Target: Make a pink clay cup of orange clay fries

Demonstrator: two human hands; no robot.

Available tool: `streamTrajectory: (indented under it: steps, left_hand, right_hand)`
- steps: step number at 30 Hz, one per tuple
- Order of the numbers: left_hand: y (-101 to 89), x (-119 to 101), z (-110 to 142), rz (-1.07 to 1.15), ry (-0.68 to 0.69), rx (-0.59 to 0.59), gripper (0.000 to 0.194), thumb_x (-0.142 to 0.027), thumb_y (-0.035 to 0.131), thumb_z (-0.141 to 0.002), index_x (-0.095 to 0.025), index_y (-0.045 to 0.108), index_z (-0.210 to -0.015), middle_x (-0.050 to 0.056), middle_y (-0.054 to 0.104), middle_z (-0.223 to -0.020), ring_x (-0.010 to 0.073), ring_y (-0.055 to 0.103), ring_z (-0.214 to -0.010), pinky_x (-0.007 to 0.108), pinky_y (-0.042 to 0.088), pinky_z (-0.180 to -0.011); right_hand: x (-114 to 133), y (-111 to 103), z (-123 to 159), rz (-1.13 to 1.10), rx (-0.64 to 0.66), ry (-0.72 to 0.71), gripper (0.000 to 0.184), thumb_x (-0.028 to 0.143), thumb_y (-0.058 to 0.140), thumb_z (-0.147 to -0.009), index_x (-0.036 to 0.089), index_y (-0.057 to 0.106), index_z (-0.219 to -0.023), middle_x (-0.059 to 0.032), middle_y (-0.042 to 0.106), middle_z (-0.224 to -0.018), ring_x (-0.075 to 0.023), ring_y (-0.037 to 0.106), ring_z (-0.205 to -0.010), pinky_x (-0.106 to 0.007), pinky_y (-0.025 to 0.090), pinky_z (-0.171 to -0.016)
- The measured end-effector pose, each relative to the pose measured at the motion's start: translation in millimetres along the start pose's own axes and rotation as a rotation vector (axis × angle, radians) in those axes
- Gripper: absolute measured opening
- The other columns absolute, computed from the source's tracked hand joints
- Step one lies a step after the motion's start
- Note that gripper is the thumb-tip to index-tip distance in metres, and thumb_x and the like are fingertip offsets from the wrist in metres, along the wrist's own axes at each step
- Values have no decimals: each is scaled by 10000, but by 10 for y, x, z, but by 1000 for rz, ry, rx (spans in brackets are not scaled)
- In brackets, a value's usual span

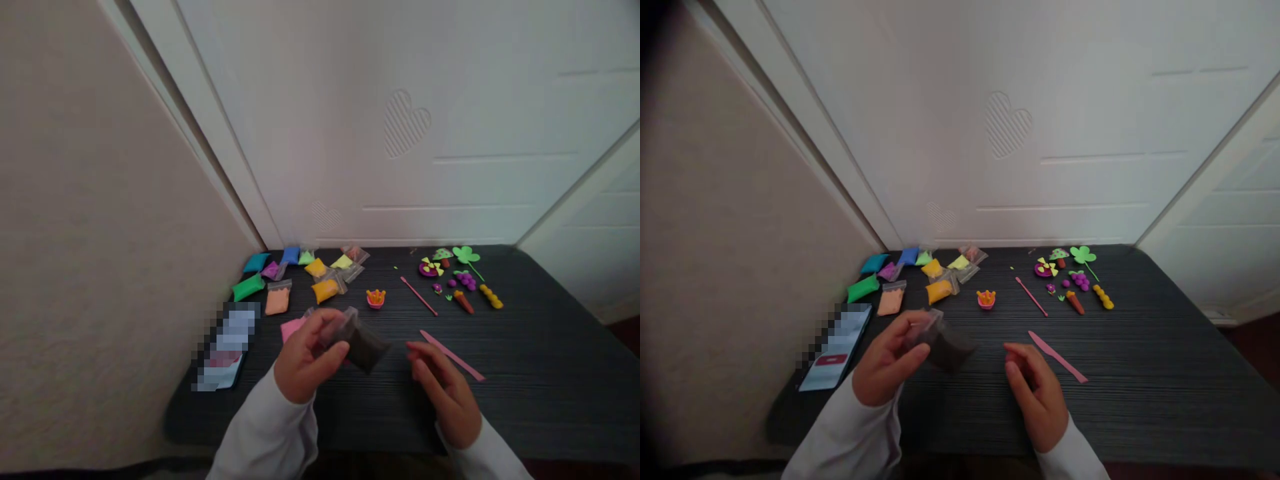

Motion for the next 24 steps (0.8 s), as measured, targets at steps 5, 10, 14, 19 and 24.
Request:
streamTrajectory:
  steps: [5,10,14,19,24]
  left_hand:
    - [285,-1,92,-71,15,87,215,-317,586,-702,-188,607,-873,36,639,-745,149,596,-659,245,486,-588]
    - [304,168,70,-100,-13,109,243,-301,583,-710,-214,599,-937,48,659,-864,162,623,-764,247,510,-661]
    - [373,331,53,-110,-2,121,516,-341,636,-661,-201,494,-1136,102,585,-1122,219,569,-1002,314,475,-840]
    - [398,480,-1,-304,-25,88,451,-357,554,-731,-184,510,-1144,75,603,-1110,195,567,-1000,322,423,-905]
    - [397,557,-8,-204,-57,174,473,-359,534,-742,-177,502,-1178,51,592,-1148,183,559,-1035,276,415,-902]
  right_hand:
    - [477,120,83,-180,125,-192,346,351,461,-818,278,470,-1155,-29,567,-939,-140,521,-763,-269,438,-686]
    - [530,246,5,-101,149,-165,200,282,568,-752,215,588,-939,-27,586,-833,-138,539,-746,-258,440,-650]
    - [368,305,-73,-212,61,-98,134,263,534,-778,198,561,-892,-62,607,-990,-145,583,-805,-268,476,-672]
    - [321,242,-218,99,162,-152,141,271,505,-795,191,617,-827,-49,646,-865,-152,584,-796,-287,458,-727]
    - [285,182,-333,184,418,-84,183,302,504,-793,176,635,-769,-23,620,-723,-131,549,-690,-262,424,-657]
Point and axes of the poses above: each hand's wrist, its own z-axis away from the middle knuckle, its own y-axis out of the palm, x = y × z, the point moved 3 cm from there along -z, towards the middle knuckle
